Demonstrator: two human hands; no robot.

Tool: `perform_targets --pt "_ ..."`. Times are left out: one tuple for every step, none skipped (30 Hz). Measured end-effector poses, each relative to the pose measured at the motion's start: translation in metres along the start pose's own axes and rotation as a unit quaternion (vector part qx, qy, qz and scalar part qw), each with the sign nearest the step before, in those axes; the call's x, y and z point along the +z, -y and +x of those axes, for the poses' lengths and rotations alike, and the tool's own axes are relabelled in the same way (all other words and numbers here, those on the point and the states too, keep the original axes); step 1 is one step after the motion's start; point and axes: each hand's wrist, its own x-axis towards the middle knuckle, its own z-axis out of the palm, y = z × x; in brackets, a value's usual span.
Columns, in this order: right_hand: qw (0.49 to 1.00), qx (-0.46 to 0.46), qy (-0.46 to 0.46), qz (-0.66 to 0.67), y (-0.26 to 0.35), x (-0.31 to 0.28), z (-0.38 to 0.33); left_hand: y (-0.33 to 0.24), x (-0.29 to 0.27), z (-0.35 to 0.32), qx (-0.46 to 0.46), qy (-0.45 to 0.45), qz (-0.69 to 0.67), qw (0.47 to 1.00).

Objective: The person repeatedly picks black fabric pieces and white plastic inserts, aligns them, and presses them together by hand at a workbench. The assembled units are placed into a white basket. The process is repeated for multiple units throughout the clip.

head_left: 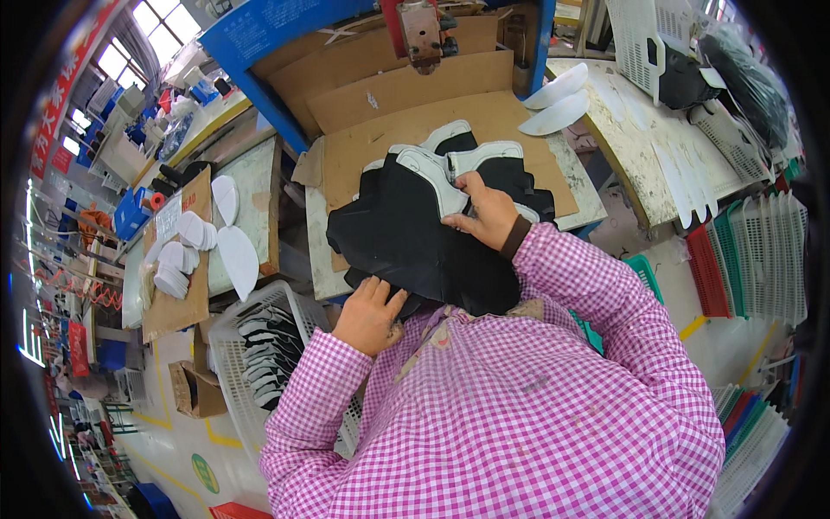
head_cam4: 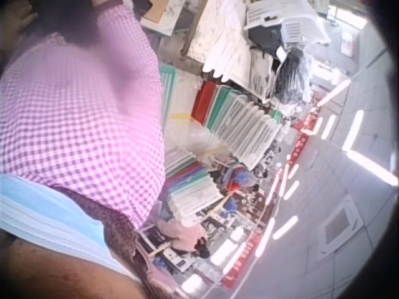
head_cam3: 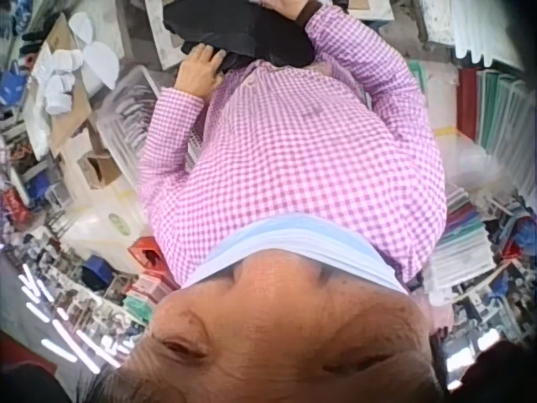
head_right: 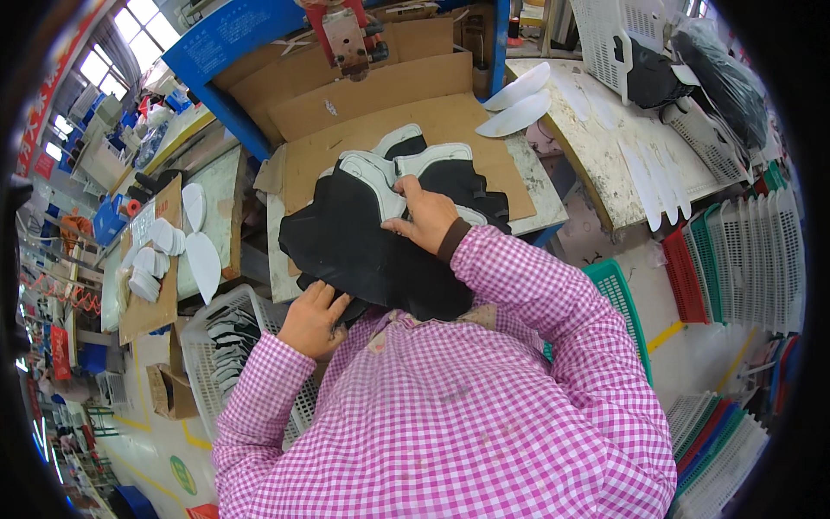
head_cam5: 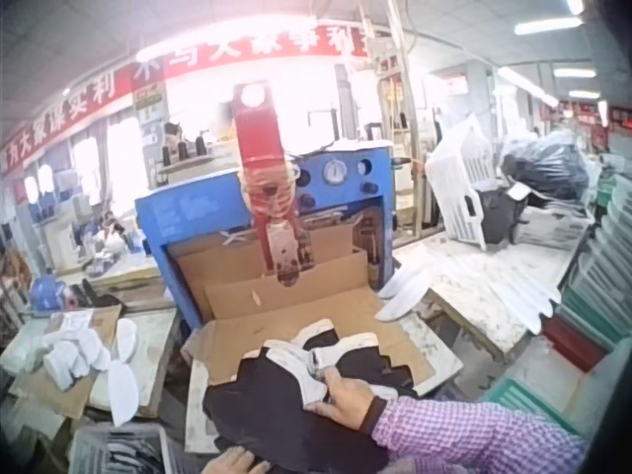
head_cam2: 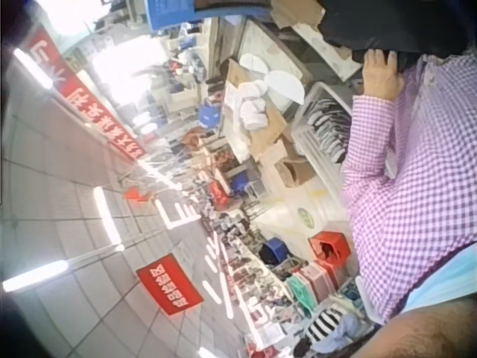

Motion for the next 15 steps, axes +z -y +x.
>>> perform_targets --pt "0.999 -0.026 -0.002 0.02 0.005 -0.012 0.005 0.001 0.0 0.001 0.016 -0.013 0.025 0.999" --pt "0.999 -0.017 0.018 0.026 0.008 -0.025 0.011 0.001 0.0 0.001 0.042 -0.038 0.044 0.997" --pt "0.996 -0.055 0.031 0.055 0.007 -0.04 0.019 0.001 0.0 0.001 0.069 -0.063 0.061 0.994" --pt "0.992 -0.097 0.036 0.07 0.002 -0.051 0.029 0.0 0.001 0.0 0.083 -0.07 0.021 0.994" --pt "0.989 -0.095 0.083 0.072 -0.006 -0.062 0.04 -0.002 0.002 -0.001 0.062 -0.027 0.005 0.998" --pt "0.982 -0.117 0.124 0.084 -0.016 -0.068 0.052 -0.004 0.003 -0.001 0.032 0.06 -0.02 0.997" --pt "0.973 -0.164 0.112 0.12 -0.026 -0.061 0.065 -0.007 0.005 0.0 0.048 0.017 -0.063 0.997" --pt "0.979 -0.119 0.135 0.091 -0.037 -0.047 0.076 -0.009 0.006 0.002 0.055 0.014 -0.112 0.992" --pt "0.982 -0.093 0.151 0.071 -0.048 -0.03 0.086 -0.01 0.007 0.005 0.061 0.011 -0.161 0.985" --pt "0.982 -0.053 0.175 0.037 -0.06 -0.013 0.091 -0.009 0.007 0.009 0.066 0.011 -0.202 0.977" --pt "0.983 -0.035 0.173 0.049 -0.07 0.002 0.09 -0.007 0.006 0.013 0.071 0.01 -0.244 0.967" --pt "0.979 0.035 0.198 0.024 -0.079 0.011 0.092 -0.003 0.005 0.018 0.081 0.008 -0.285 0.955" --pt "0.973 0.056 0.209 0.084 -0.089 0.012 0.097 0.004 0.001 0.019 -0.002 0.054 -0.433 0.9" --pt "0.976 0.032 0.176 0.123 -0.093 0.013 0.099 0.012 -0.003 0.023 0.005 0.026 -0.469 0.883" --pt "0.951 0.042 0.178 0.249 -0.095 0.007 0.099 0.02 -0.007 0.024 0.024 -0.003 -0.506 0.862"
